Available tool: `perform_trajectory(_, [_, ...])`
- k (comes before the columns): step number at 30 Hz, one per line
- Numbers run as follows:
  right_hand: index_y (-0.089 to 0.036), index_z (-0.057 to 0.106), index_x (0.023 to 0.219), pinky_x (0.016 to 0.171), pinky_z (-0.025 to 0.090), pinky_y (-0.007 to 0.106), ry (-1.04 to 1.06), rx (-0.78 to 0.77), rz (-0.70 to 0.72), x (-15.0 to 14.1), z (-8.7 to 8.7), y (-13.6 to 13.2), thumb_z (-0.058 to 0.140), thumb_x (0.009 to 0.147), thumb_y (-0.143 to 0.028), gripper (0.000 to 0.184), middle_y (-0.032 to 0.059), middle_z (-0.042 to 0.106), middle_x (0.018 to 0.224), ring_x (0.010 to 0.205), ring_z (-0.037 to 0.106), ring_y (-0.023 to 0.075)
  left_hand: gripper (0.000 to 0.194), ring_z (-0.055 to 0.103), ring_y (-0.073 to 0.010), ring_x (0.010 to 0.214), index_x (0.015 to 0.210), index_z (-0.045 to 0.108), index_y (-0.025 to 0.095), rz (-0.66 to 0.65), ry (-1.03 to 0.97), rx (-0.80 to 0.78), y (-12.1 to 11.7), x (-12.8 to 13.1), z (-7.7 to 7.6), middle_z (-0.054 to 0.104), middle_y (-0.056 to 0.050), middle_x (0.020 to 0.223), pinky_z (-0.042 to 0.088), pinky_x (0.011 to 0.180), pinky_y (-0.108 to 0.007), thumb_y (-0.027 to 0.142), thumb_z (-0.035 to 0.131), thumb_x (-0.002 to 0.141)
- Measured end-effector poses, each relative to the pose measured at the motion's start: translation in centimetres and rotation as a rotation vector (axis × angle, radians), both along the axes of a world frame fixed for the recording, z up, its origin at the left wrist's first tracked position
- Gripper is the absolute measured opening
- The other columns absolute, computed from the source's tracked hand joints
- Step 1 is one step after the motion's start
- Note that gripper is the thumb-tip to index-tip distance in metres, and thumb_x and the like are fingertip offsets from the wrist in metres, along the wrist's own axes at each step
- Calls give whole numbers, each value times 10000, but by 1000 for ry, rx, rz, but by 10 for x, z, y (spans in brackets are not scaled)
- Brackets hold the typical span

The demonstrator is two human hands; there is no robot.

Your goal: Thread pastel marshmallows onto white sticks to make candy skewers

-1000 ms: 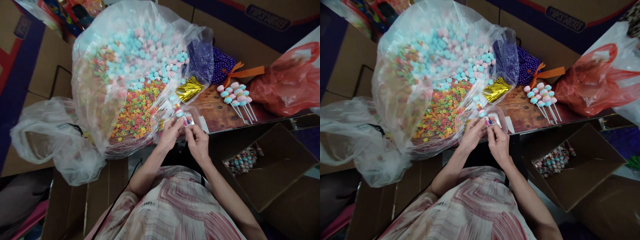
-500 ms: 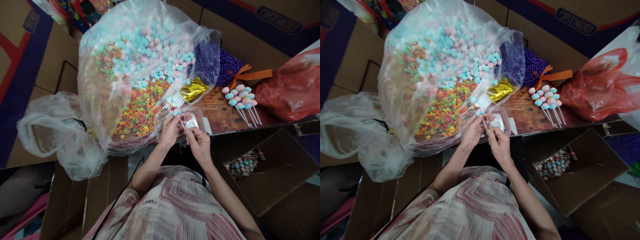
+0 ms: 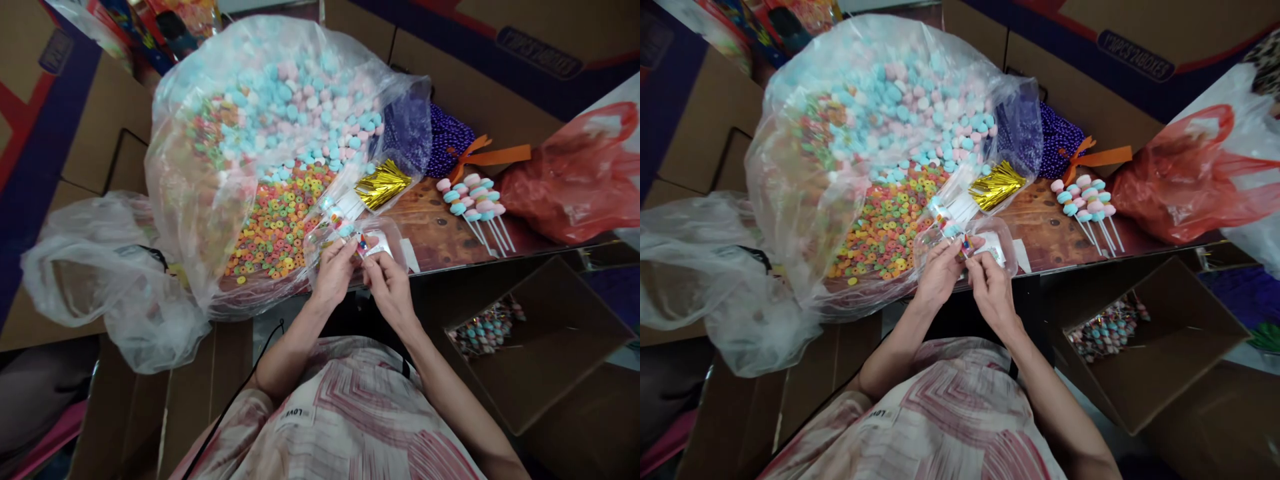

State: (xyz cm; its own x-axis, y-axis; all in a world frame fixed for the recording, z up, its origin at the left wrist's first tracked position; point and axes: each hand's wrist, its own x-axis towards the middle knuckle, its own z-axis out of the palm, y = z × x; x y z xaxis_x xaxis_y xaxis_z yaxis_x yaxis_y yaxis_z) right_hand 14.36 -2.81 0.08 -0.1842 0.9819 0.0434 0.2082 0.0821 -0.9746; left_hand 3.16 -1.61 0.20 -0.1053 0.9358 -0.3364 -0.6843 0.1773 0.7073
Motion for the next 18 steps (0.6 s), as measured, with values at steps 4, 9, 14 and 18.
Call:
perform_trajectory(4, [-217, 531, 723, 467, 334, 237, 165, -133, -40, -12, 1, 13, 618, 931, -517, 376, -55, 471, 561, 484, 400, 96, 261, 715, -188, 870, 735, 685, 177, 28, 39, 65, -4, -3, -3, 712, -20, 755, 582, 848, -296, 387, 835, 775])
perform_trajectory(9, [-216, 529, 641, 388, 162, 229, 462, -561, 147, -25, 14, 23, 634, 842, -520, 379, -100, 326, 411, 358, 195, 64, 258, 641, -135, 692, 830, 710, 167, -56, -72, 142, -3, -25, 3, 669, -13, 765, 564, 713, -281, 361, 866, 760])
perform_trajectory(14, [-191, 596, 612, 518, 324, 247, -193, -208, 386, -13, 23, 63, 573, 878, -386, 330, 5, 584, 553, 508, 478, 121, 336, 522, -98, 614, 834, 748, 168, 93, -57, 204, 4, -36, 4, 527, 29, 620, 507, 629, -242, 424, 915, 694])
perform_trajectory(18, [-178, 712, 783, 695, 389, 296, -727, 197, 5, -18, 22, 129, 484, 942, -234, 284, 79, 706, 837, 804, 611, 208, 377, 411, -52, 544, 884, 757, 158, 115, -4, 163, 8, -33, -1, 475, 53, 600, 434, 562, -195, 451, 911, 703])
